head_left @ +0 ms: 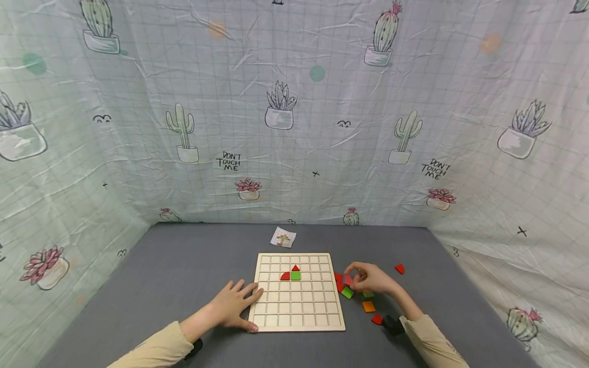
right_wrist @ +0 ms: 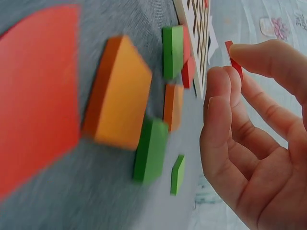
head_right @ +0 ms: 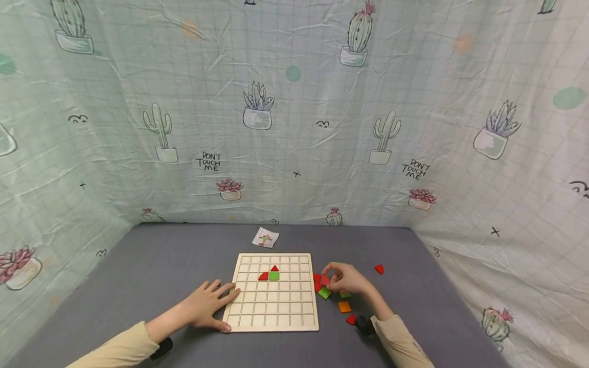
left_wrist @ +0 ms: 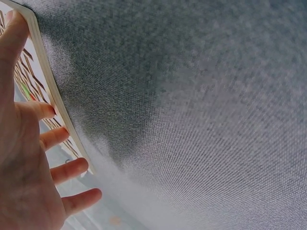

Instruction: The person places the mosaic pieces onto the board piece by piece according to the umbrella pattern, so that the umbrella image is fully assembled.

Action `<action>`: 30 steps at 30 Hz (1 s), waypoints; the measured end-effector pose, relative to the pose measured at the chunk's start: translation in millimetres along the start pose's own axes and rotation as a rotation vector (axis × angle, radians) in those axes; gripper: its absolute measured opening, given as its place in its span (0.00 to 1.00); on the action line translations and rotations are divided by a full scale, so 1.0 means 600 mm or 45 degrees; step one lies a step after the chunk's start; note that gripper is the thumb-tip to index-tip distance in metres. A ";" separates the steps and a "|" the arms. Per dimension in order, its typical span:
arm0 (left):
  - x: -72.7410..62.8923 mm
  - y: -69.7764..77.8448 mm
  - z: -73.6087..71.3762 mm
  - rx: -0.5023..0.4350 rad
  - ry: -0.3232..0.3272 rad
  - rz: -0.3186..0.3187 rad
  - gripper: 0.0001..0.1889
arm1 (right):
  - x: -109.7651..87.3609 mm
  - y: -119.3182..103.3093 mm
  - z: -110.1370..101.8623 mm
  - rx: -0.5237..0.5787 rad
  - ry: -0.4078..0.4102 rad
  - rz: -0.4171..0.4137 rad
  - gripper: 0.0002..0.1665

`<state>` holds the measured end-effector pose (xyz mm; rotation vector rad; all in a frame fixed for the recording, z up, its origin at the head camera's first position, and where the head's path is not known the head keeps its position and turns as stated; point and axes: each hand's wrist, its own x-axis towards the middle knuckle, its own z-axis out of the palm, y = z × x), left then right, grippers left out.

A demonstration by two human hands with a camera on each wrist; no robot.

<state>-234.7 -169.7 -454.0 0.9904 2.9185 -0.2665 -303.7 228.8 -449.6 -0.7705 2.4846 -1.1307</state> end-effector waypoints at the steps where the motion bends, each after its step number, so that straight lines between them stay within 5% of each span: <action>1: 0.000 0.000 0.000 -0.001 -0.002 0.000 0.48 | 0.005 -0.002 0.003 -0.009 0.000 -0.001 0.18; 18: -0.001 0.002 -0.003 0.001 0.019 -0.009 0.47 | 0.087 -0.032 0.048 -0.056 -0.051 -0.061 0.17; 30: -0.005 0.002 -0.009 -0.020 0.001 -0.012 0.47 | 0.130 -0.048 0.074 -0.037 -0.070 0.031 0.18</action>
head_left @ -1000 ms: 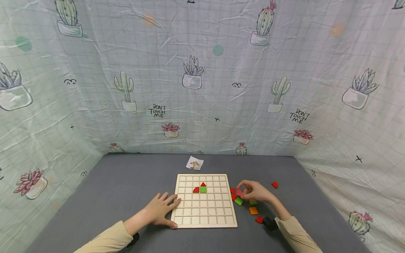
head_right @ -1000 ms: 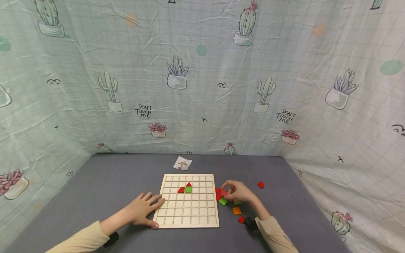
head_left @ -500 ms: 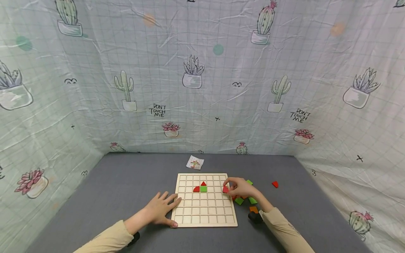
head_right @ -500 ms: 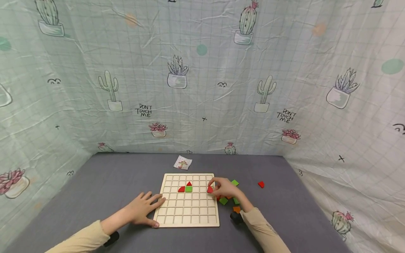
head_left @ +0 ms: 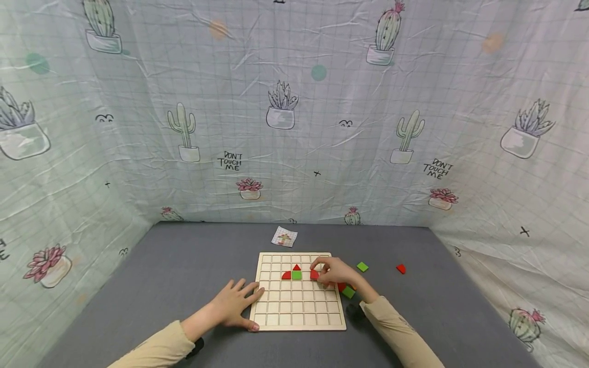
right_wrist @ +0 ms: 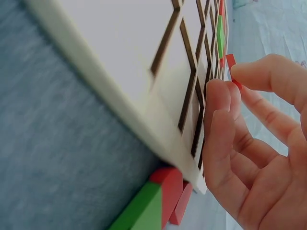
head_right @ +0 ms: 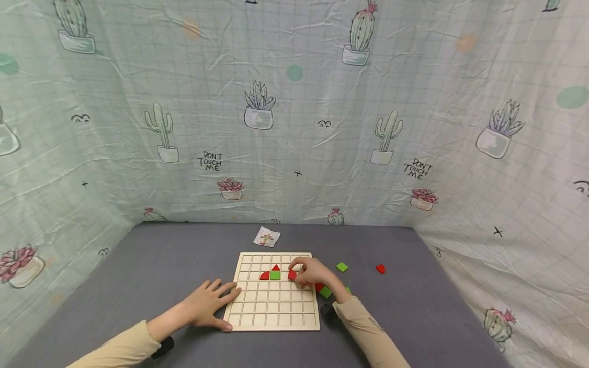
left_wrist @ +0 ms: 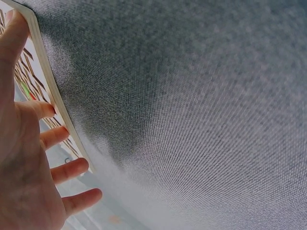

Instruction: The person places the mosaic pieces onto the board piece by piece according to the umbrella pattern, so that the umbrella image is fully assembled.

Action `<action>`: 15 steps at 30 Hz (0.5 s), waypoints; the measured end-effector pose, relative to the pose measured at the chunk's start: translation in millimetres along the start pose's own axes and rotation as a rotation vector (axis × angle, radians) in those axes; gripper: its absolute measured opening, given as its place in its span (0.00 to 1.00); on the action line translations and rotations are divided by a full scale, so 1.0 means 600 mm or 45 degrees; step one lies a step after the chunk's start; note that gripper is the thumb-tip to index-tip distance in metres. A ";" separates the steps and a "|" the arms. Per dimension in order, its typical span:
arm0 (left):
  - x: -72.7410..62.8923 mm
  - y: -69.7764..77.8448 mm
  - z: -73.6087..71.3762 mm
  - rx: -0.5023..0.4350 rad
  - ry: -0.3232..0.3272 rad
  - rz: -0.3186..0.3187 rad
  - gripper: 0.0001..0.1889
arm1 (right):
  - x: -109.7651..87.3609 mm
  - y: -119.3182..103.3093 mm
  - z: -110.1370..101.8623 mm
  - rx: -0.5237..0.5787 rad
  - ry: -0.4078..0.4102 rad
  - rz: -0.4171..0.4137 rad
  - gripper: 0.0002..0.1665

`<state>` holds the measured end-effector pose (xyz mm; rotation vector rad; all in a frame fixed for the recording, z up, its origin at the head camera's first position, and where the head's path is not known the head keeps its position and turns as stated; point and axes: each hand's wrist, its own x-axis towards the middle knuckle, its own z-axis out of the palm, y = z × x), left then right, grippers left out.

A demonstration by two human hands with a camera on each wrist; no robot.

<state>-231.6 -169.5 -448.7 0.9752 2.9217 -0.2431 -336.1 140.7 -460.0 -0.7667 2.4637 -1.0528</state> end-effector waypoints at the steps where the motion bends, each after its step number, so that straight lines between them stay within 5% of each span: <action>1: 0.000 0.000 0.000 -0.001 0.001 0.000 0.47 | 0.003 -0.001 0.001 -0.006 0.002 0.004 0.18; 15: -0.002 0.002 -0.004 0.023 0.008 -0.002 0.47 | 0.024 -0.020 0.009 -0.039 -0.012 0.010 0.18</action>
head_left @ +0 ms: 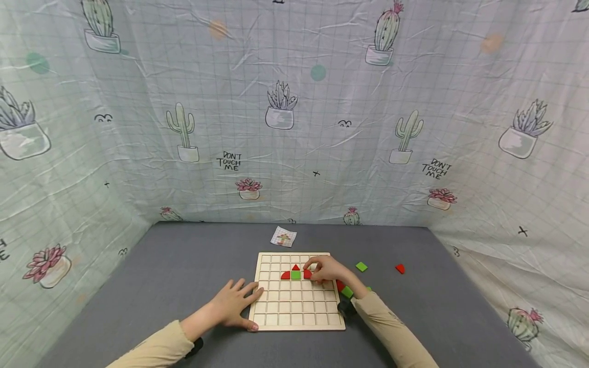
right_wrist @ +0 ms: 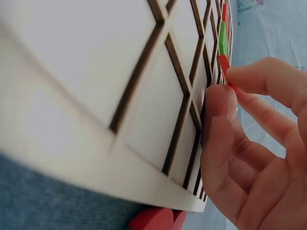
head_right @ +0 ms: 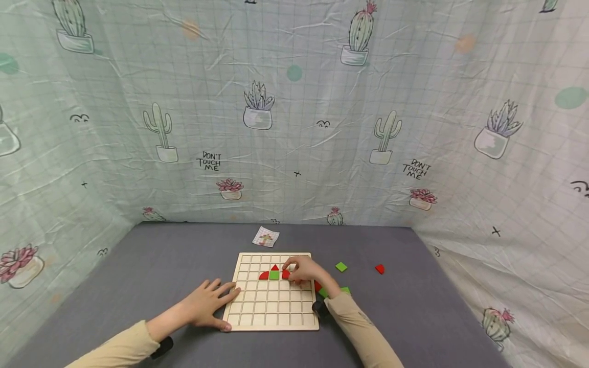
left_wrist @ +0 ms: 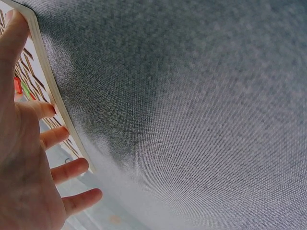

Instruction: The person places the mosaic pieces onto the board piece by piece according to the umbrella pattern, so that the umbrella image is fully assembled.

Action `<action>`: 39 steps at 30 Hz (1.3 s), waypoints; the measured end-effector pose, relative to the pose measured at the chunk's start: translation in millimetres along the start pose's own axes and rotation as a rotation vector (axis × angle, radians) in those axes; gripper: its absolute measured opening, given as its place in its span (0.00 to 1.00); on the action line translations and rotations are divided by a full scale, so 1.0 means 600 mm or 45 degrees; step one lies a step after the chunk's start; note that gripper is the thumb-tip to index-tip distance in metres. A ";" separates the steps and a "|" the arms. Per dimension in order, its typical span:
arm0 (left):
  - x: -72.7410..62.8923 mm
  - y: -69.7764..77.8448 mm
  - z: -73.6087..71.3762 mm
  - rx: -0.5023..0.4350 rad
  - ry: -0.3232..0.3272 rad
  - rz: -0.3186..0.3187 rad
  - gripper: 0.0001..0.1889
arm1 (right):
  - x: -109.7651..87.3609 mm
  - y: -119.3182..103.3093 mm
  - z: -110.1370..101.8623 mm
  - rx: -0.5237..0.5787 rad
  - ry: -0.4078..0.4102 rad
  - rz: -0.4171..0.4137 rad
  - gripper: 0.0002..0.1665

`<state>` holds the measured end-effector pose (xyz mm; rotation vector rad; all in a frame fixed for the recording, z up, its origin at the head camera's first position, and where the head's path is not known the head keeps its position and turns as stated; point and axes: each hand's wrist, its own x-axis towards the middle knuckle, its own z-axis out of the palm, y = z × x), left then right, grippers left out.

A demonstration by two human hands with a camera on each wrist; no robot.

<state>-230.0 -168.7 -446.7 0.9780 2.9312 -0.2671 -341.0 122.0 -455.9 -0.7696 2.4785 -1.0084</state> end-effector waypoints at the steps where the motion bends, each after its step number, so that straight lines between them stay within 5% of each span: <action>1: 0.000 0.000 0.001 0.004 0.002 0.000 0.47 | 0.001 -0.001 0.000 -0.007 -0.003 0.001 0.18; 39: 0.003 -0.002 0.009 0.027 0.023 0.017 0.47 | 0.002 -0.007 -0.002 0.032 0.028 0.014 0.16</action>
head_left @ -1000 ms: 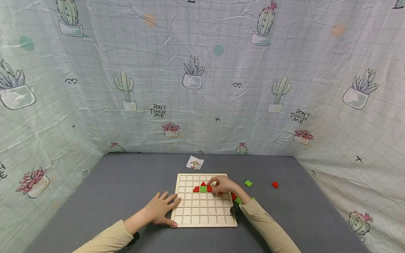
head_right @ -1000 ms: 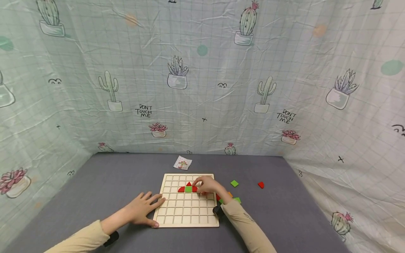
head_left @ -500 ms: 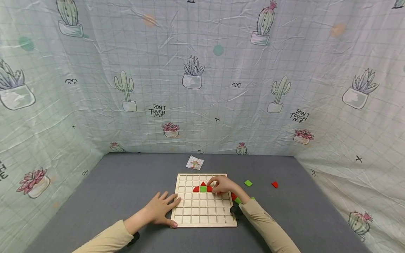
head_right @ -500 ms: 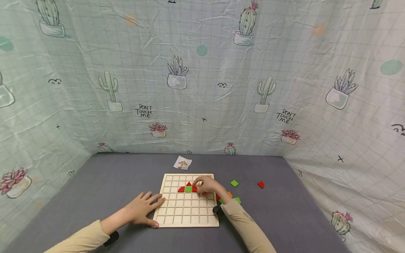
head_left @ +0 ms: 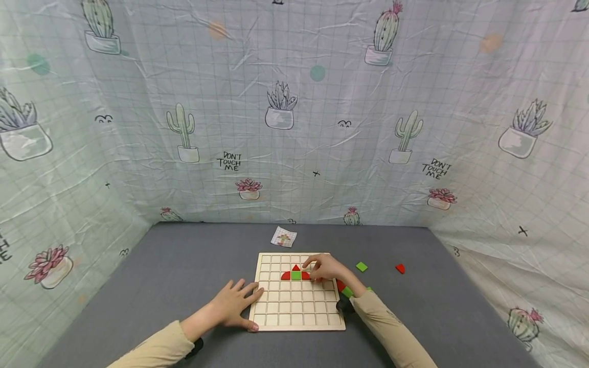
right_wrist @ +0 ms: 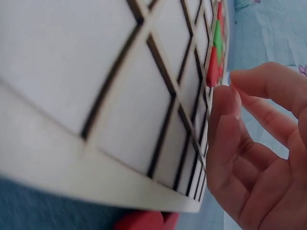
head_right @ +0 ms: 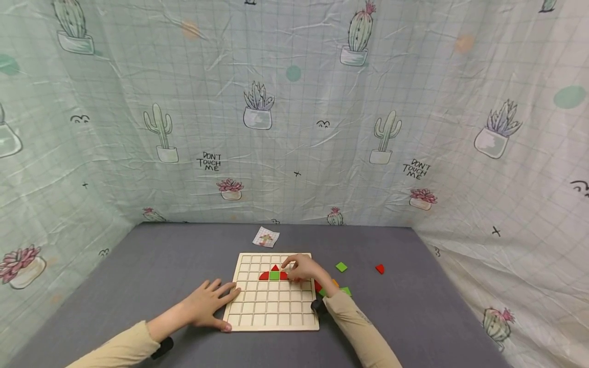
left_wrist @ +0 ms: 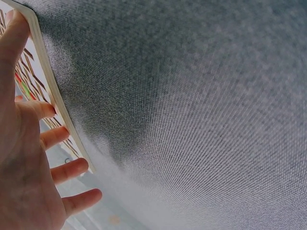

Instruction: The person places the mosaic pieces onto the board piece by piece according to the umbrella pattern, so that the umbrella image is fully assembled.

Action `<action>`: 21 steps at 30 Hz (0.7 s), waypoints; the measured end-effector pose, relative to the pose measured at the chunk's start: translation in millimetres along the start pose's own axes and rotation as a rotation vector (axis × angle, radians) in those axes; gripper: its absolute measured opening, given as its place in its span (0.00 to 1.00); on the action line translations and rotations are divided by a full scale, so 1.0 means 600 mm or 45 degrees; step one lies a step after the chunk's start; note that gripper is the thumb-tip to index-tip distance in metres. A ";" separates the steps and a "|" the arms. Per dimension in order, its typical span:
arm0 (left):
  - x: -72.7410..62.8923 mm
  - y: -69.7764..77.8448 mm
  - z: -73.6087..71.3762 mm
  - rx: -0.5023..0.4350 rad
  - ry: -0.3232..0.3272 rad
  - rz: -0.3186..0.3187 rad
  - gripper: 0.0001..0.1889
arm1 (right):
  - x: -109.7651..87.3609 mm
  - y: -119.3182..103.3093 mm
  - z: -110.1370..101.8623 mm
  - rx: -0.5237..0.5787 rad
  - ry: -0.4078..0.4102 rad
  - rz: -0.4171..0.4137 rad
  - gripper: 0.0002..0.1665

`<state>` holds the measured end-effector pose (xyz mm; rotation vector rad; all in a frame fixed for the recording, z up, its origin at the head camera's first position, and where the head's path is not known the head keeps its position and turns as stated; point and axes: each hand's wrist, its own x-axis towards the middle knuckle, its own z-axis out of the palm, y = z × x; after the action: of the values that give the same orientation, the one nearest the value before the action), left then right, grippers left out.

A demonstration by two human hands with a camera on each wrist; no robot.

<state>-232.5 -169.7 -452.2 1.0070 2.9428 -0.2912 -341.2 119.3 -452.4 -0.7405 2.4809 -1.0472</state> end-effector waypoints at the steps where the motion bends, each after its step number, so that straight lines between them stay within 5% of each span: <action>1: 0.000 0.000 0.001 -0.003 -0.003 0.001 0.47 | -0.001 0.001 -0.002 0.016 0.007 0.008 0.16; 21: -0.001 0.000 -0.004 -0.029 -0.023 -0.015 0.47 | -0.061 0.034 -0.055 0.033 0.098 -0.113 0.13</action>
<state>-231.6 -169.7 -450.1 0.9792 2.9298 -0.2654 -334.6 170.9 -441.4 -0.8243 2.5137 -1.1581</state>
